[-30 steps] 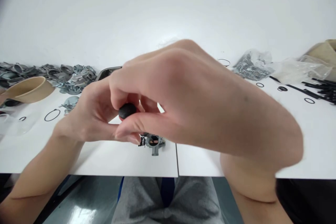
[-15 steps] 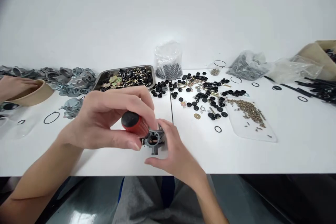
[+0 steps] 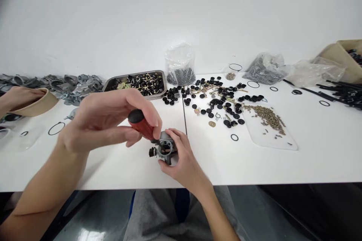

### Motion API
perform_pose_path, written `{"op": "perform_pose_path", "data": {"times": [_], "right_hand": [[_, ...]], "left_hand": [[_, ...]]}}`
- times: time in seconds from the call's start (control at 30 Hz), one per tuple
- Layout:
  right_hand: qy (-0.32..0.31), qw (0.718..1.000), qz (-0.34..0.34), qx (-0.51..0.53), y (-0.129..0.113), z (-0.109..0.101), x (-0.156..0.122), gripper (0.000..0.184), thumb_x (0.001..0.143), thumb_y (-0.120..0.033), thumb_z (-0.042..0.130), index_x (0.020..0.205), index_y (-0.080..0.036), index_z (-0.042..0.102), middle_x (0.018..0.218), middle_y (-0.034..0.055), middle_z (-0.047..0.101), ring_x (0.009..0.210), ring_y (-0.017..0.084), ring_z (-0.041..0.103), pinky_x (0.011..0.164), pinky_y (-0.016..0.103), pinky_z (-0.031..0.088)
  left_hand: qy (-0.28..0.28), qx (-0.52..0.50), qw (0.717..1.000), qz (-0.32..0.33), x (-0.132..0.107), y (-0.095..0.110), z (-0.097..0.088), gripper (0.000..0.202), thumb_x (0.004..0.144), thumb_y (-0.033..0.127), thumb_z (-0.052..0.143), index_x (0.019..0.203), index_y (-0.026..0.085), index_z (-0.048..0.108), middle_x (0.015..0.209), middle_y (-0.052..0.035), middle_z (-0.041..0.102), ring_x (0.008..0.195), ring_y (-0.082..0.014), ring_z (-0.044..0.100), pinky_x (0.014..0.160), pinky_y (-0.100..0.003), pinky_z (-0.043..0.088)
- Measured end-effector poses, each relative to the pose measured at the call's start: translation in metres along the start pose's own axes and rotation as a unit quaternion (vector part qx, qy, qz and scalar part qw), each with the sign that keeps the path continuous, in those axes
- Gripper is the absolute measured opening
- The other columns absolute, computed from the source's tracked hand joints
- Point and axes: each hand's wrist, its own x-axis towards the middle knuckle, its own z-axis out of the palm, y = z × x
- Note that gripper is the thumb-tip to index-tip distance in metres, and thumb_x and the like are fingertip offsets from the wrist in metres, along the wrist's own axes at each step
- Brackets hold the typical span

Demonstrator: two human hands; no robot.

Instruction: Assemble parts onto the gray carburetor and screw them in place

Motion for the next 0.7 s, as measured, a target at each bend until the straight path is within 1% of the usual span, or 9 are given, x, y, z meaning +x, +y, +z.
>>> {"op": "perform_pose_path", "data": {"times": [0.07,0.13,0.2,0.27,0.33,0.47,0.53,0.6,0.7], "right_hand": [[-0.006,1.000,0.001,0.006,0.000,0.001,0.000,0.073,0.077,-0.021,0.067,0.144,-0.029,0.038,0.143,0.0098,0.041,0.135,0.031,0.040,0.110,0.048,0.042],[-0.002,1.000,0.004,0.012,0.001,0.002,0.000,0.075,0.077,-0.022,0.068,0.145,-0.030,0.036,0.140,0.0087,0.044,0.133,0.030,0.043,0.110,0.049,0.042],[0.008,1.000,0.010,0.015,0.002,0.003,0.000,0.079,0.075,-0.022,0.070,0.145,-0.033,0.036,0.139,0.0069,0.045,0.131,0.029,0.045,0.110,0.049,0.042],[0.014,1.000,0.009,0.015,0.002,0.003,-0.001,0.080,0.074,-0.021,0.071,0.144,-0.035,0.036,0.141,0.0057,0.044,0.131,0.029,0.044,0.111,0.049,0.042],[0.009,1.000,0.005,0.016,0.003,0.003,-0.001,0.080,0.074,-0.020,0.071,0.144,-0.035,0.036,0.143,0.0055,0.041,0.133,0.029,0.042,0.111,0.048,0.042],[0.002,1.000,0.005,0.006,0.003,0.002,0.000,0.077,0.076,-0.022,0.069,0.144,-0.035,0.036,0.140,0.0062,0.044,0.131,0.029,0.044,0.108,0.047,0.045],[0.005,1.000,0.004,0.001,0.003,0.002,-0.001,0.078,0.075,-0.022,0.070,0.144,-0.034,0.036,0.141,0.0066,0.043,0.132,0.030,0.043,0.109,0.047,0.044],[0.007,1.000,0.001,0.000,0.003,0.002,-0.001,0.078,0.076,-0.021,0.070,0.145,-0.032,0.036,0.142,0.0071,0.042,0.134,0.029,0.042,0.110,0.046,0.043],[0.009,1.000,-0.002,-0.004,0.003,0.002,-0.001,0.077,0.077,-0.021,0.069,0.145,-0.031,0.036,0.142,0.0075,0.041,0.133,0.028,0.042,0.110,0.046,0.043]], "left_hand": [[0.046,0.021,0.998,0.035,0.003,-0.005,0.005,0.027,0.075,0.015,0.076,0.101,0.019,0.067,0.089,-0.0069,0.066,0.077,-0.0162,0.065,0.055,-0.024,0.054],[0.096,0.033,0.993,0.062,0.007,-0.012,0.012,0.025,0.068,0.022,0.083,0.090,0.020,0.070,0.079,-0.0040,0.065,0.069,-0.0135,0.060,0.048,-0.022,0.049],[0.153,0.041,0.985,0.074,0.010,-0.018,0.017,0.025,0.067,0.029,0.084,0.087,0.021,0.072,0.073,-0.0028,0.064,0.064,-0.0119,0.057,0.045,-0.021,0.046],[0.174,0.042,0.981,0.080,0.011,-0.020,0.018,0.027,0.067,0.030,0.084,0.091,0.021,0.074,0.074,-0.0034,0.065,0.063,-0.0117,0.057,0.045,-0.021,0.046],[0.152,0.039,0.984,0.084,0.010,-0.018,0.013,0.024,0.070,0.027,0.082,0.092,0.022,0.075,0.076,-0.0043,0.068,0.064,-0.0128,0.060,0.047,-0.022,0.048],[0.033,0.028,0.997,0.058,0.006,-0.005,0.002,0.023,0.082,0.016,0.069,0.103,0.023,0.073,0.084,-0.0065,0.072,0.072,-0.0162,0.067,0.056,-0.024,0.054],[-0.001,0.019,0.998,0.052,0.004,-0.001,-0.001,0.027,0.086,0.011,0.060,0.109,0.021,0.071,0.088,-0.0078,0.071,0.076,-0.0164,0.067,0.060,-0.025,0.055],[0.005,0.018,0.999,0.045,0.004,-0.001,0.000,0.025,0.087,0.009,0.056,0.108,0.018,0.069,0.090,-0.0088,0.070,0.075,-0.0148,0.066,0.060,-0.025,0.054],[0.061,0.025,0.997,0.042,0.007,-0.009,0.006,0.013,0.080,0.015,0.071,0.093,0.015,0.067,0.085,-0.0075,0.067,0.066,-0.0104,0.060,0.051,-0.021,0.047]]}}
